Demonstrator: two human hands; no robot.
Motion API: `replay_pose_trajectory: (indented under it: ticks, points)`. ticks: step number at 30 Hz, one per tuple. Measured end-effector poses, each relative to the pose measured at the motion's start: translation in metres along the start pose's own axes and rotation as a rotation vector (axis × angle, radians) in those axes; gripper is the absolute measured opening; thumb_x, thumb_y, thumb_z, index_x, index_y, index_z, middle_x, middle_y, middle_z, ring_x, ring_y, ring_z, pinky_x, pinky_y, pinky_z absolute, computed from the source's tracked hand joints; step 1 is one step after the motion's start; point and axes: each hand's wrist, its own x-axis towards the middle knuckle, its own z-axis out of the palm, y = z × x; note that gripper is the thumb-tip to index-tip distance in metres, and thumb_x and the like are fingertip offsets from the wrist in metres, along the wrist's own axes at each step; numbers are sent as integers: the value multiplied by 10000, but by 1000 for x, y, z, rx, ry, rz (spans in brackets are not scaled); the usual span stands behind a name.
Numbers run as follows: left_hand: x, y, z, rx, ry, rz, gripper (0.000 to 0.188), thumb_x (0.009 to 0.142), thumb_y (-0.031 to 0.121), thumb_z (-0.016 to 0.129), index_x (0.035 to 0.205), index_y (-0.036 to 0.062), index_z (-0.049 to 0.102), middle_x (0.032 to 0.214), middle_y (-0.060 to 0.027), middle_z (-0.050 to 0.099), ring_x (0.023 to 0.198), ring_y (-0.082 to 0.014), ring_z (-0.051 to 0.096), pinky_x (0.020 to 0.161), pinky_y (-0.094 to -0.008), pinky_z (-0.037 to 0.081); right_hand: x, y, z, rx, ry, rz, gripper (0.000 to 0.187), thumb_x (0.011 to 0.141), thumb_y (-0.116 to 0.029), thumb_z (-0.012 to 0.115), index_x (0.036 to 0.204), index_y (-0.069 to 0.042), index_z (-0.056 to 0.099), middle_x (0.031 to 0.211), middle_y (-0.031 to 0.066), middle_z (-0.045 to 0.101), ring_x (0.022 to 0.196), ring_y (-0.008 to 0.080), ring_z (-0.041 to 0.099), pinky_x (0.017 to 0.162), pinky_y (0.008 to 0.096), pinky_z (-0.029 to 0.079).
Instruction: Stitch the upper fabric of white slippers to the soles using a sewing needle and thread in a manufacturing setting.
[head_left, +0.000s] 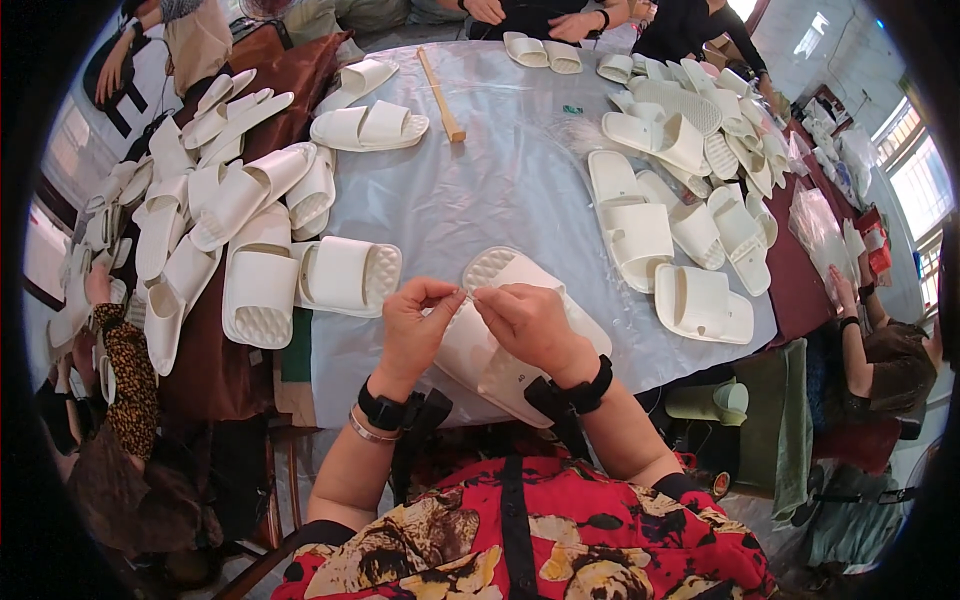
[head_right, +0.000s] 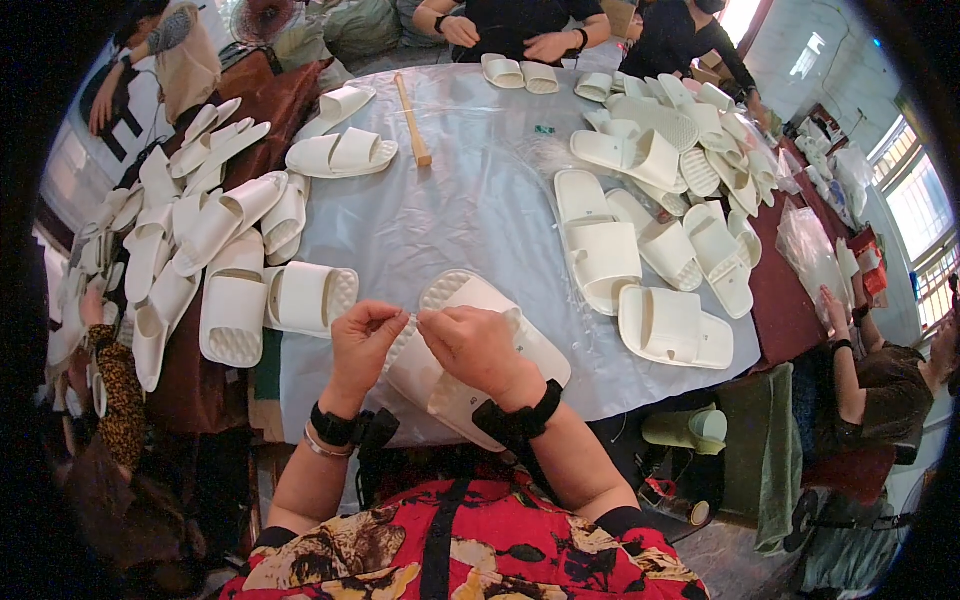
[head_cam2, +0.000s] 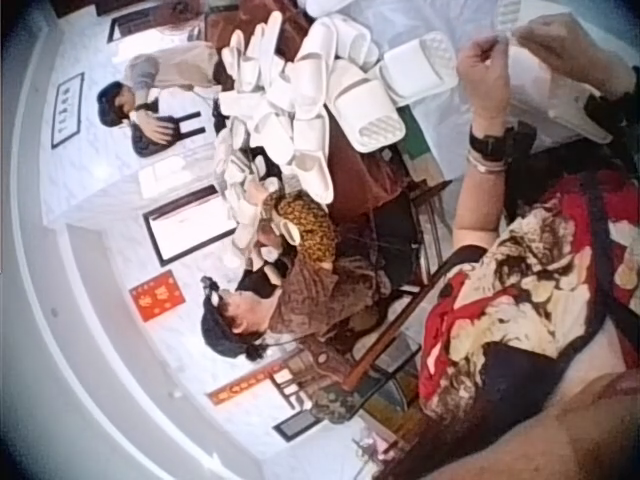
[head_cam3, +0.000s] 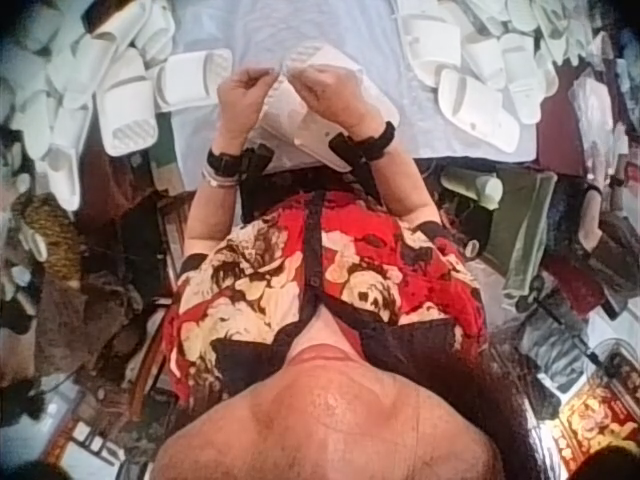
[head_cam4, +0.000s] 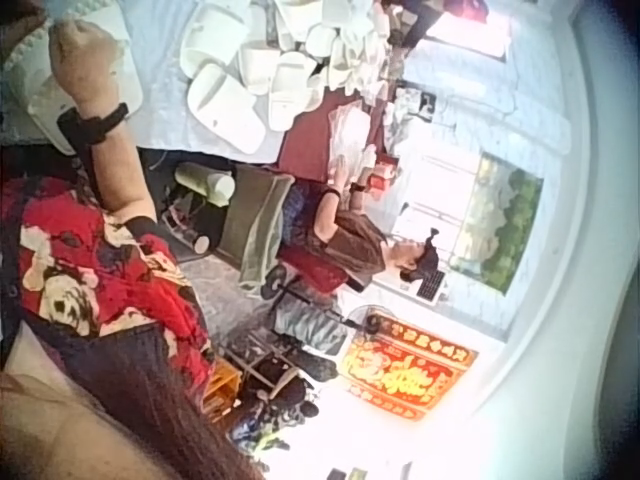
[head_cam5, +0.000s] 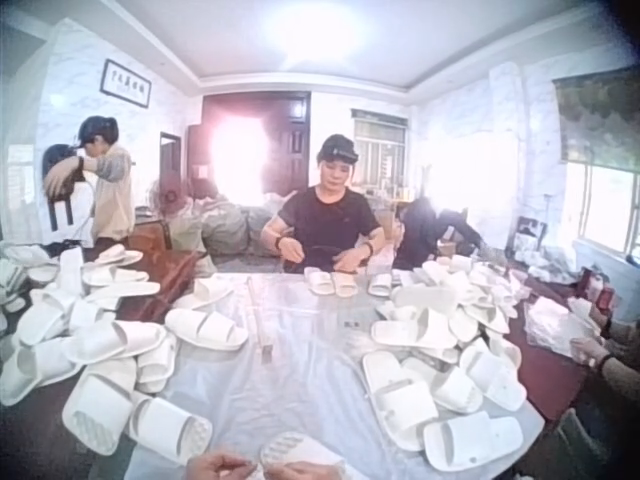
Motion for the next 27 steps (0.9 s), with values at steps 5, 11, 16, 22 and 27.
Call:
replay_pose_trajectory:
  ticks: [5, 11, 16, 22, 27]
  points:
    - [-1, 5, 2, 183, 53, 115, 75, 797, 44, 722, 825, 4, 666, 792, -21, 650, 746, -82, 584, 690, -233, 484, 1, -2, 0, -27, -42, -13, 78, 811, -87, 647, 874, -42, 631, 636, 103, 597, 563, 275, 598, 500, 371, 466]
    - [-3, 14, 6, 361, 81, 209, 71, 767, 32, 724, 802, 2, 670, 755, -60, 642, 713, -138, 598, 663, -261, 474, 1, -6, 3, -54, -69, -6, 77, 812, -116, 631, 790, -56, 588, 600, 91, 564, 546, 267, 586, 484, 384, 454]
    - [-4, 15, 8, 418, 103, 289, 78, 751, 25, 720, 797, -1, 663, 738, -91, 628, 689, -189, 601, 638, -283, 469, 1, -6, 6, -69, -67, -12, 131, 827, -147, 611, 745, -58, 560, 582, 90, 553, 539, 266, 585, 481, 393, 454]
    - [-4, 17, 9, 477, 115, 366, 68, 742, 16, 707, 788, 21, 658, 737, -100, 630, 670, -230, 607, 611, -311, 472, 0, -9, 5, -81, -84, 19, 140, 834, -146, 597, 736, -56, 554, 600, 92, 566, 560, 271, 596, 493, 399, 463]
    - [-5, 14, 9, 487, 124, 416, 73, 733, 9, 697, 777, 33, 645, 731, -103, 633, 654, -258, 612, 590, -332, 470, 0, -9, 6, -77, -78, 36, 141, 835, -141, 592, 732, -54, 551, 610, 93, 570, 575, 276, 600, 501, 398, 466]
